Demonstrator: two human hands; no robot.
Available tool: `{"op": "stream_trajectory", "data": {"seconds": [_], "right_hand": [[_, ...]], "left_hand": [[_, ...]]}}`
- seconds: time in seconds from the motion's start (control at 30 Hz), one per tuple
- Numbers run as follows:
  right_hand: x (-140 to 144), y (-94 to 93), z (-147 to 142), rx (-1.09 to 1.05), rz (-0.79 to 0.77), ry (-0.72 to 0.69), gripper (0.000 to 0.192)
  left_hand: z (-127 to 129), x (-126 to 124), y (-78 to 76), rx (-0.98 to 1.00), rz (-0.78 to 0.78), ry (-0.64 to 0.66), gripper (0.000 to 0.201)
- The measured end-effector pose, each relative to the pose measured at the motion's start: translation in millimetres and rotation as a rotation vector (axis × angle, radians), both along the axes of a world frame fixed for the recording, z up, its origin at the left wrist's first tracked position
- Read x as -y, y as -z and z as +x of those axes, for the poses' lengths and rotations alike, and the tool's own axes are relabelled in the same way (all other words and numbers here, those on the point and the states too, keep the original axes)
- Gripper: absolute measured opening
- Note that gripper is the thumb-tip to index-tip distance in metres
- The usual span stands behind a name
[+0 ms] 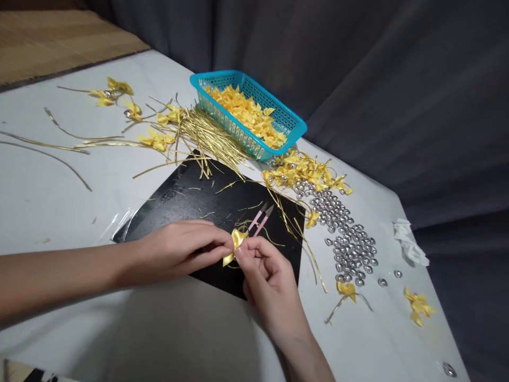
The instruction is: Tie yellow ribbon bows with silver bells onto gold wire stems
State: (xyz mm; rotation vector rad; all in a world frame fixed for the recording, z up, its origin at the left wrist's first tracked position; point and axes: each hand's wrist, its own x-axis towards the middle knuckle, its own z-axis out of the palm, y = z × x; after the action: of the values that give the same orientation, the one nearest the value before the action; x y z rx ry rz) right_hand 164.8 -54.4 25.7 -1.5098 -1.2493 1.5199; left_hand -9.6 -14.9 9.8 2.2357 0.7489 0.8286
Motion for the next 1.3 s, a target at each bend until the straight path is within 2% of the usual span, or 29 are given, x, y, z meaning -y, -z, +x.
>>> {"op": "stream_trajectory", "data": {"seconds": [0.1, 0.27, 0.43, 0.63, 0.77, 0.87, 1.0, 1.1, 1.3], "right_hand": [[0.2, 0.7, -1.2, -0.006, -0.012, -0.011, 0.037], [0.5, 2.7, -0.9, -0.029, -0.012, -0.023, 0.036], [1.4, 3.1, -1.4, -0.046, -0.004, -0.05, 0.035], [3.2, 1.0, -1.5, -0.015, -0.024, -0.081, 0.035], [4.5, 2.5, -0.9, 0.001, -0.012, -0.099, 0.033], [5.5, 2.7, -1.4, 0.006, -0.005, -0.106, 0.034], [4.6, -1.5, -3.0, 0.05, 0.059, -0.071, 0.031], [1.2, -5.4, -2.7, 0.083, 0.144, -0.104, 0.028], [-1.0, -4.4, 3.7, 0.134, 0.123, -0.082, 0.027]], "left_hand": [[-1.3, 1.2, 4.0, 0.036, -0.016, -0.015, 0.013], [-3.7, 1.9, 7.2, 0.121, 0.058, -0.021, 0.013], [-1.0, 0.1, 4.7, 0.027, 0.134, -0.044, 0.014], [0.4, -0.4, 4.9, -0.057, 0.454, -0.09, 0.022], [-0.3, 1.7, 4.7, -0.035, 0.511, -0.11, 0.019], [-0.5, 2.5, 6.4, 0.026, 0.439, -0.102, 0.016], [-2.2, 2.1, 8.8, 0.095, 0.213, 0.011, 0.01], [-3.5, 1.9, 9.1, 0.124, 0.042, 0.073, 0.007], [-0.7, 3.0, 5.3, 0.248, -0.309, 0.006, 0.003]]}}
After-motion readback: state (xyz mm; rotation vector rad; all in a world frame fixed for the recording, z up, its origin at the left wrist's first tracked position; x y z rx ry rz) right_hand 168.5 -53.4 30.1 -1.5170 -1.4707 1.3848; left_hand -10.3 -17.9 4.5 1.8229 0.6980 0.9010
